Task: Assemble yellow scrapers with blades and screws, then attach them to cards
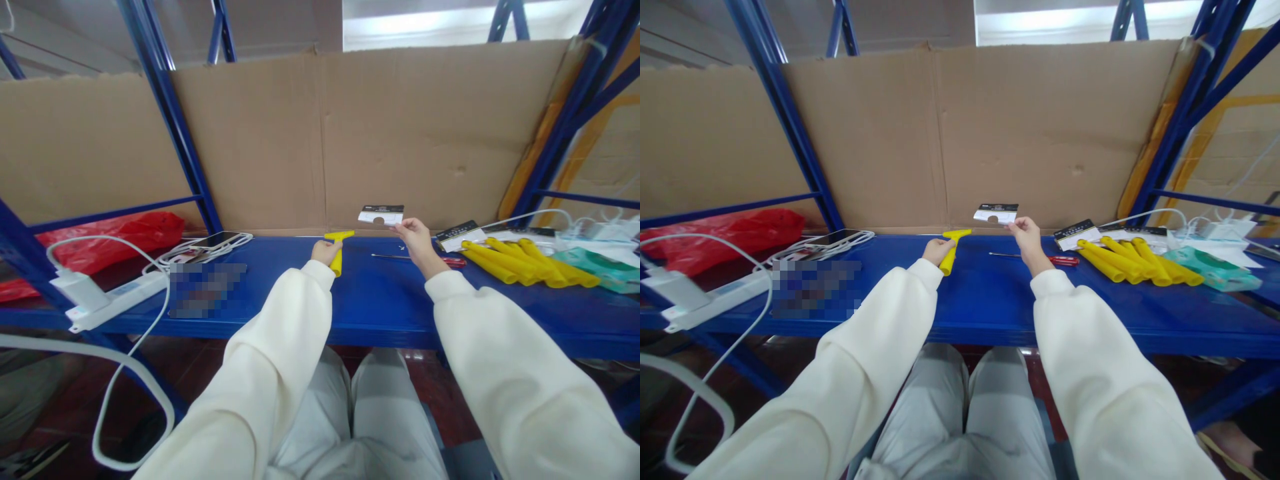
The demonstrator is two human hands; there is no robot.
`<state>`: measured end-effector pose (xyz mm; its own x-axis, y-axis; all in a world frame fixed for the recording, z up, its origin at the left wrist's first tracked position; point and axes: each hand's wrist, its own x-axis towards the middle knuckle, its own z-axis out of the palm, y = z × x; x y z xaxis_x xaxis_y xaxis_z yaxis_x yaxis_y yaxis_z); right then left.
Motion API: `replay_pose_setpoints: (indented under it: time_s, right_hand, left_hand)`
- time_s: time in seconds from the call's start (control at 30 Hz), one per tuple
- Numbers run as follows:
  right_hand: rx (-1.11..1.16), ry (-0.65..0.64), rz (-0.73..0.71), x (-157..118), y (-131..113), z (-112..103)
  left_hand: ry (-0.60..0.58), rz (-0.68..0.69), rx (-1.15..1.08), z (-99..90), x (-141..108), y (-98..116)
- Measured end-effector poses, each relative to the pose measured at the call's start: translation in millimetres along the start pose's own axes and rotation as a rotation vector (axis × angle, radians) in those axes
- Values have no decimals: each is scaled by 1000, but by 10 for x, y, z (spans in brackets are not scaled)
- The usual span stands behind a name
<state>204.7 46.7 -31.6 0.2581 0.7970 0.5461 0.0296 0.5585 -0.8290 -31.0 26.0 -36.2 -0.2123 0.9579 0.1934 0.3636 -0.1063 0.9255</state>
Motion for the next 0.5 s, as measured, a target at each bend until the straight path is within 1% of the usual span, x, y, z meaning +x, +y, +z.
replay_pose_setpoints:
  time_s: [0.07, 0.2, 0.3, 0.43, 0.5]
  right_hand:
    - [49, -61, 24, -40, -50, 18]
    - [106, -158, 68, -109, -130, 49]
    - [149, -229, 111, -146, -152, 63]
    - [166, -365, 188, -211, -186, 74]
    - [167, -442, 224, -249, -215, 76]
  left_hand:
    - [37, 2, -52, -21, -4, 20]
    - [156, 10, -5, -96, 19, 39]
    - [245, 0, -7, -135, 71, 14]
    - [293, -42, -50, -160, 183, -72]
    - [286, -34, -81, -173, 244, -123]
